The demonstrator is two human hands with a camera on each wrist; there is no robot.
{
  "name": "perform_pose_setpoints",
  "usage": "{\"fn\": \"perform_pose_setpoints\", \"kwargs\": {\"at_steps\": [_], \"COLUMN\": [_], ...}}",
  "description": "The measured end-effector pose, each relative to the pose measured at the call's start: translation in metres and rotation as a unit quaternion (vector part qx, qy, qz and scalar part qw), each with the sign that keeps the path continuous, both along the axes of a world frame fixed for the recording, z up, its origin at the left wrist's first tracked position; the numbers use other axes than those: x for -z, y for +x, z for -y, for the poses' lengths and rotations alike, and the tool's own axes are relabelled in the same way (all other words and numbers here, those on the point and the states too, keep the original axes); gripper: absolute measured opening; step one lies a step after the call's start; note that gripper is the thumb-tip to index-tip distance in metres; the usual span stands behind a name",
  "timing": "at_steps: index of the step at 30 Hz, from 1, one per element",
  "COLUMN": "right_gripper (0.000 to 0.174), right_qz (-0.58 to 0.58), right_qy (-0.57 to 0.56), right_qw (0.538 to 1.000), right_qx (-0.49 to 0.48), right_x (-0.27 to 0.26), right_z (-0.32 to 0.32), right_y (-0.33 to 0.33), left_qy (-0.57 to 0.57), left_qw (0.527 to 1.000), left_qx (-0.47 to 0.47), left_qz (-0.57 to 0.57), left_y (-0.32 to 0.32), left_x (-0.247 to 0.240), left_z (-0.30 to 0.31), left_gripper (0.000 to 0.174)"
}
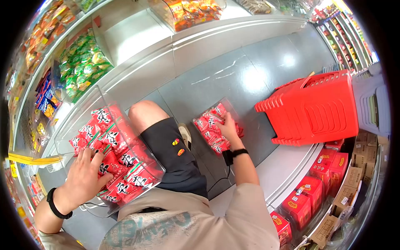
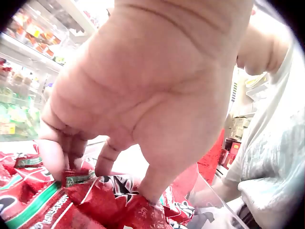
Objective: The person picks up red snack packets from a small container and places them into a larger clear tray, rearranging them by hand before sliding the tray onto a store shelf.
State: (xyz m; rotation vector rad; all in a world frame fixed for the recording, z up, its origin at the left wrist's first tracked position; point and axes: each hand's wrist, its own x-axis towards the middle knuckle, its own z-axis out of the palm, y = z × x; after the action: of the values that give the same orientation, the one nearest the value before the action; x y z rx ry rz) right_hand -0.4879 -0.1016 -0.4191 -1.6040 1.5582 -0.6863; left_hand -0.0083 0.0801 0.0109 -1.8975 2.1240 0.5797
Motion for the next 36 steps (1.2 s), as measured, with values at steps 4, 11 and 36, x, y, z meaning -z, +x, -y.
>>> {"fn": "perform_pose_setpoints", "kwargs": {"at_steps": [4,11,36], "right_gripper": [0.045,0.041,0.03], "right_qz": [0.116,0.335,0.146], "right_qy": [-0.081,-0.148,-0.123], "right_qw": [0.99,0.91,0.981], "right_qx": [0.009,-0.194,-0.022], "right_x": [-0.198,-0.408,-0.282], "right_z": [-0.004,-0.058,-0.013], "right_y": [0.048,0.169,0.074], "left_qy": [-0.008,-0.169,-0.053], "left_qw": [0.999,0.909,0.98], "left_qx": [-0.009,-0.013,-0.034], "left_qz": [-0.038,-0.381,-0.191], "left_y": [0.01,0.009,-0.016], "left_x": [-0.018,-0.046,0.023], "left_z": [0.0,0.018,0.034], "left_gripper": [0.062,0.085,0.033]}}
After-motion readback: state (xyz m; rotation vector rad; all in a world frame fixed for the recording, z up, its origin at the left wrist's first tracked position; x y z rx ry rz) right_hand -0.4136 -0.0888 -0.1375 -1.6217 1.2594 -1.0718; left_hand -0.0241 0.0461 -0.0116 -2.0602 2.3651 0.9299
